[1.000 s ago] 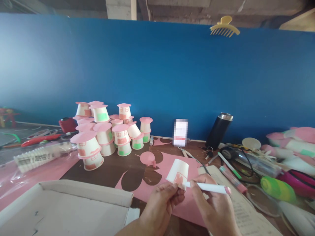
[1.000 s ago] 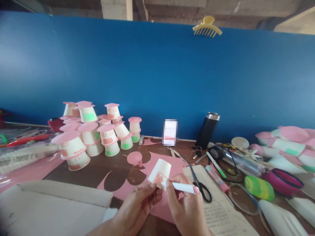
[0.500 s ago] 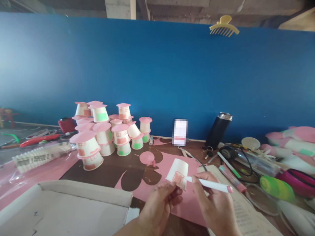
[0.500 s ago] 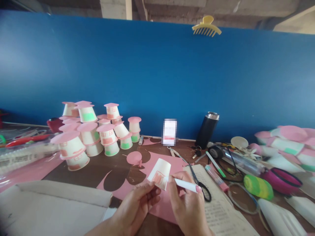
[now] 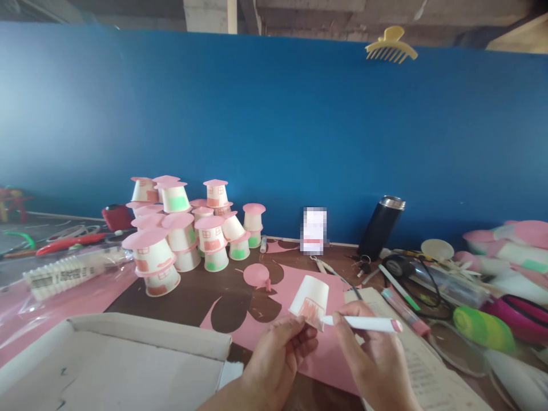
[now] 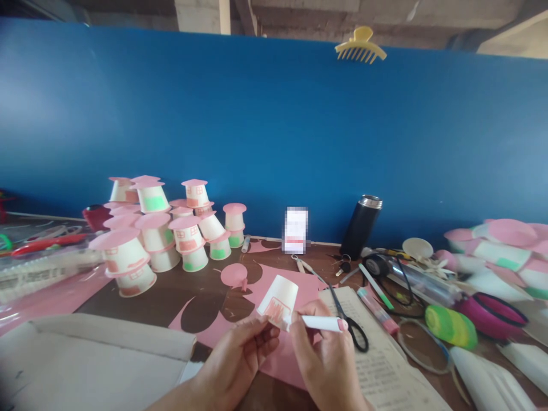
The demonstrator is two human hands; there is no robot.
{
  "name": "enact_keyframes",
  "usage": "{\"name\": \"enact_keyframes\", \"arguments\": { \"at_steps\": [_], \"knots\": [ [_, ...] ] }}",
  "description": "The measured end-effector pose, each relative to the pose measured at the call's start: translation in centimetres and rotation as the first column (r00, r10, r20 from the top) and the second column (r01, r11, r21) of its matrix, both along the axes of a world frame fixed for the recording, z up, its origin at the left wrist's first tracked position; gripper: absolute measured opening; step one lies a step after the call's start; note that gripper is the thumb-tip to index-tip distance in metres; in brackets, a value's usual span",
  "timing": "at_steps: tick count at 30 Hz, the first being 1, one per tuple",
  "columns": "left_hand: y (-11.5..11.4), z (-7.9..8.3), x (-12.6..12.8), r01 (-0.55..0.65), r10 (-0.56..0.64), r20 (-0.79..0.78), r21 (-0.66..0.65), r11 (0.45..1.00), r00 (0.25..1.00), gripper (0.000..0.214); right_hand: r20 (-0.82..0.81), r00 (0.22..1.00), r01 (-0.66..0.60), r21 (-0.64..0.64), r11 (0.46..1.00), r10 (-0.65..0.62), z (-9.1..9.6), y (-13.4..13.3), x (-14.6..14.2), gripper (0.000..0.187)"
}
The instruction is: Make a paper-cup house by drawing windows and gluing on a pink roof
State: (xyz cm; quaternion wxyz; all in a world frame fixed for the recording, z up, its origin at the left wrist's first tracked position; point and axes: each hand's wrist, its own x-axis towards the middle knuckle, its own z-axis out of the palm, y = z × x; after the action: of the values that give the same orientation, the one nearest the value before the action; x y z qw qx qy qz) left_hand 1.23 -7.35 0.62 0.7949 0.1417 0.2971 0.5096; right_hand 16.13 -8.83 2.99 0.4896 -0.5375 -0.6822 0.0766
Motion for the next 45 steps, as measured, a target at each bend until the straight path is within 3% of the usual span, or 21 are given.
{"name": "enact_keyframes", "arguments": {
  "at_steps": [6,12,22,32,39,45],
  "knots": [
    [-0.03,0.11,-0.03,0.008,-0.008,-0.005,-0.013,1.0,1.0,0.013,-0.033,0.999,0.042,0.033,0.999,-0.04,-0.08,0.25,0.04,0.021],
    [-0.01,0.41,0.01,0.008,-0.007,0.011,-0.027,1.0,1.0,0.013,-0.001,1.0,-0.01,-0.009,1.0,0.01,0.06,0.05,0.03,0.026],
    [-0.05,0.31,-0.05,-0.009,0.01,0.039,-0.04,0.999,0.999,0.016,0.003,0.996,0.089,0.003,0.996,-0.089,0.16,0.27,0.08,0.028],
    [0.14,0.61,0.0,-0.015,0.02,0.065,-0.072,0.997,0.998,0.016,-0.033,0.998,-0.049,-0.058,0.997,0.048,0.12,-0.18,-0.22,0.028],
    [0.19,0.85,-0.01,-0.017,0.024,0.056,-0.125,0.992,0.998,0.017,-0.04,0.998,0.057,-0.018,0.998,-0.057,0.12,0.13,-0.02,0.028],
    [0.16,0.95,-0.05,-0.009,0.017,0.057,-0.138,0.99,0.998,0.016,-0.03,0.998,0.061,-0.024,0.998,-0.062,0.07,-0.09,0.05,0.025]
  ]
}}
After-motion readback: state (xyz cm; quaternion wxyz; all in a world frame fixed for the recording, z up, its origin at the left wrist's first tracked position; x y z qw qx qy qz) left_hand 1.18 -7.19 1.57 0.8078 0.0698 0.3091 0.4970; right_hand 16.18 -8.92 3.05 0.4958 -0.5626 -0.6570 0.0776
